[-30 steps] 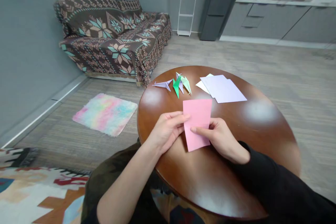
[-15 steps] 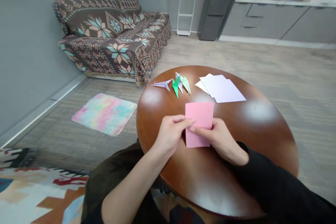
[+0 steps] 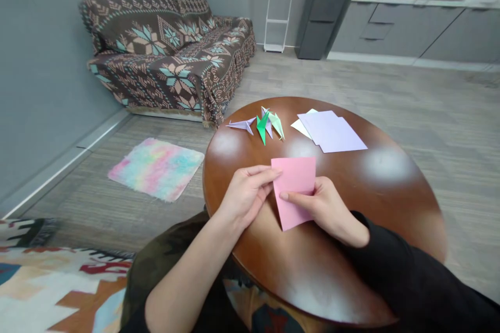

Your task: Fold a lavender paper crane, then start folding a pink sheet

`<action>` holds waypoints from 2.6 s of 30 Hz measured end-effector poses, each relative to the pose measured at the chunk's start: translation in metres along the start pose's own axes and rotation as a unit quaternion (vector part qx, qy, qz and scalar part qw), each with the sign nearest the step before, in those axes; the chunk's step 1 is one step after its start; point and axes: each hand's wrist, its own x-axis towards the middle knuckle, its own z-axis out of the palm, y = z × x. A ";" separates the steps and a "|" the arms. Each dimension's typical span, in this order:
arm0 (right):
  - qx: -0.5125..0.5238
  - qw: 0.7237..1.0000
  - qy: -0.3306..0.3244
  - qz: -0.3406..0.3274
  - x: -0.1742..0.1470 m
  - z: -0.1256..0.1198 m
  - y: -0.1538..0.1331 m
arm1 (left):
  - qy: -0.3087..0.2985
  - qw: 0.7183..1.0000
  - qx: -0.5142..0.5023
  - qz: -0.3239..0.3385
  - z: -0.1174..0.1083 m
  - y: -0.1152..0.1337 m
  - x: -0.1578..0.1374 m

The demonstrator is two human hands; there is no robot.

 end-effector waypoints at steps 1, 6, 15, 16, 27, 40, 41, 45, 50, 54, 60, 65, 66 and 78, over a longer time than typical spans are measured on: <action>-0.005 1.000 0.000 -0.001 0.000 0.000 0.000 | 0.001 1.000 -0.007 -0.005 0.000 0.000 0.000; -0.017 1.000 -0.002 -0.012 -0.001 0.001 -0.002 | 0.014 0.999 -0.048 -0.016 0.000 0.001 0.002; 0.002 1.000 0.008 -0.004 -0.001 0.004 -0.004 | 0.021 0.997 -0.068 0.019 -0.004 0.005 0.007; 0.012 1.000 0.018 -0.001 -0.001 0.004 -0.004 | 0.014 0.998 -0.060 0.019 -0.004 0.005 0.006; 0.092 0.995 0.022 0.015 0.002 -0.002 -0.001 | -0.020 0.997 -0.002 -0.077 -0.006 -0.005 0.006; 0.025 0.997 -0.020 0.069 0.000 0.000 -0.004 | 0.039 0.999 -0.022 0.017 -0.007 0.007 0.011; 0.023 0.997 -0.013 0.071 0.001 0.000 -0.004 | 0.036 0.999 0.000 0.039 -0.006 0.007 0.010; 0.008 0.998 0.001 0.067 0.001 -0.002 -0.007 | -0.005 0.979 0.183 0.090 -0.006 0.002 0.006; 0.006 0.998 -0.054 0.023 0.000 -0.010 -0.009 | 0.010 0.953 0.283 0.110 -0.010 0.000 0.006; -0.005 0.998 0.014 -0.057 0.003 -0.018 -0.007 | 0.008 0.954 0.279 0.109 -0.012 0.002 0.007; -0.057 0.995 0.015 -0.086 0.005 -0.022 -0.009 | -0.051 0.934 0.344 0.078 -0.017 0.002 0.006; -0.108 0.987 0.028 -0.112 0.004 -0.030 -0.011 | -0.036 0.941 0.330 0.071 -0.021 0.005 0.008; -0.124 0.985 0.023 -0.116 0.005 -0.031 -0.011 | -0.044 0.938 0.336 0.069 -0.021 0.006 0.008; -0.141 0.983 0.005 -0.119 0.003 -0.039 -0.015 | 0.050 0.945 0.300 0.125 -0.016 0.006 0.006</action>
